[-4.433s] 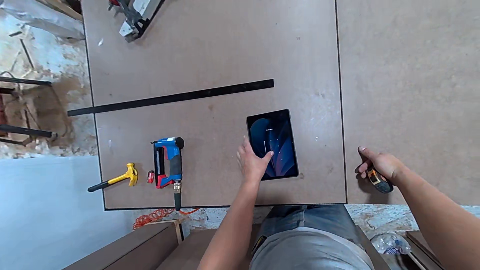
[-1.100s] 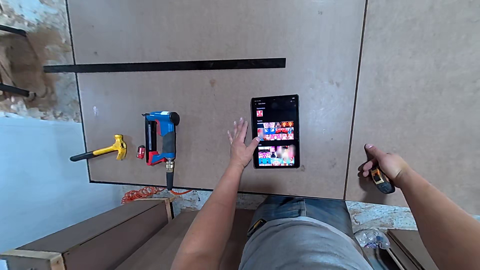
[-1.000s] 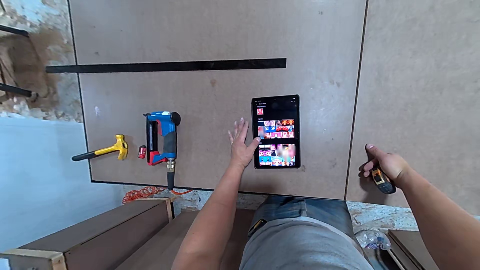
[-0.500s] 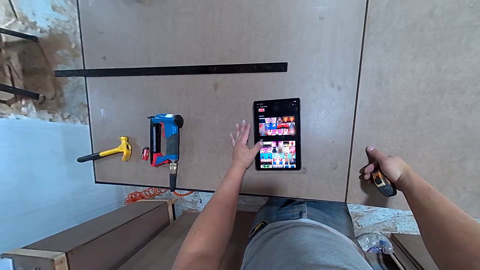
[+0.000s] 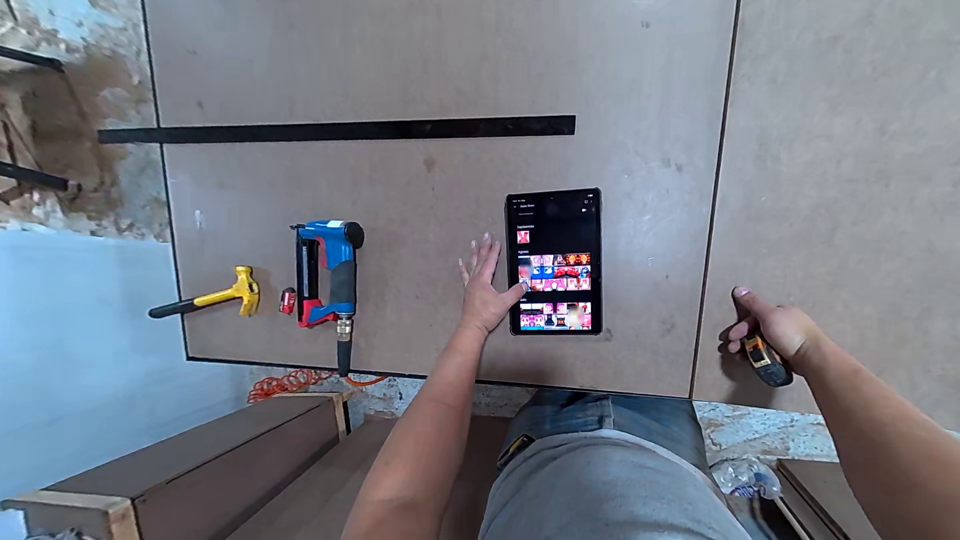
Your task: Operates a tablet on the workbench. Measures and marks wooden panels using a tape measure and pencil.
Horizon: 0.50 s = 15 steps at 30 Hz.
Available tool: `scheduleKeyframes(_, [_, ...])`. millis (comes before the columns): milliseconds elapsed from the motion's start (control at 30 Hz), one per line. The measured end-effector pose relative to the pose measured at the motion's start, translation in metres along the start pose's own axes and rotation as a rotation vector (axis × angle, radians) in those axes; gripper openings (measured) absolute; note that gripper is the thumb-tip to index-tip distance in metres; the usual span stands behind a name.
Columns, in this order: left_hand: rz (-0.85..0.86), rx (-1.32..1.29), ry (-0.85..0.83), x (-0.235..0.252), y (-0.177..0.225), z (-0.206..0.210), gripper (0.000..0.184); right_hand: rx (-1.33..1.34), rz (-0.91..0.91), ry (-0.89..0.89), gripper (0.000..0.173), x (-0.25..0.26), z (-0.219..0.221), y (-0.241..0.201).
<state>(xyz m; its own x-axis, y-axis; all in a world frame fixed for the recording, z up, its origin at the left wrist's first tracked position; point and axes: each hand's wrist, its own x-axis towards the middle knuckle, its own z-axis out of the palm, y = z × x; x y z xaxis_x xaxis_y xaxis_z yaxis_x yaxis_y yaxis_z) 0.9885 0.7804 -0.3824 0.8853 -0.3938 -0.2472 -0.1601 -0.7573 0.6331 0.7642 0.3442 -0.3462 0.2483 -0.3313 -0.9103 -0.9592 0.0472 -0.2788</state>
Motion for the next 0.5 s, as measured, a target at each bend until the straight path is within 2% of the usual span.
scheduleKeyframes(133, [-0.003,0.018,0.006,0.0008,-0.0025,0.0026,0.091,0.003,0.002,-0.021,0.089,0.0048,-0.0007,0.0032])
scheduleKeyframes(367, [-0.002,0.010,0.024,0.0009,0.0002,0.0042,0.077,0.025,0.008,-0.018,0.088,0.0039,-0.0005,0.0019])
scheduleKeyframes(500, [0.007,0.003,0.012,0.0001,-0.0024,0.0026,0.086,0.035,0.013,-0.022,0.087,0.0021,0.0004,0.0014])
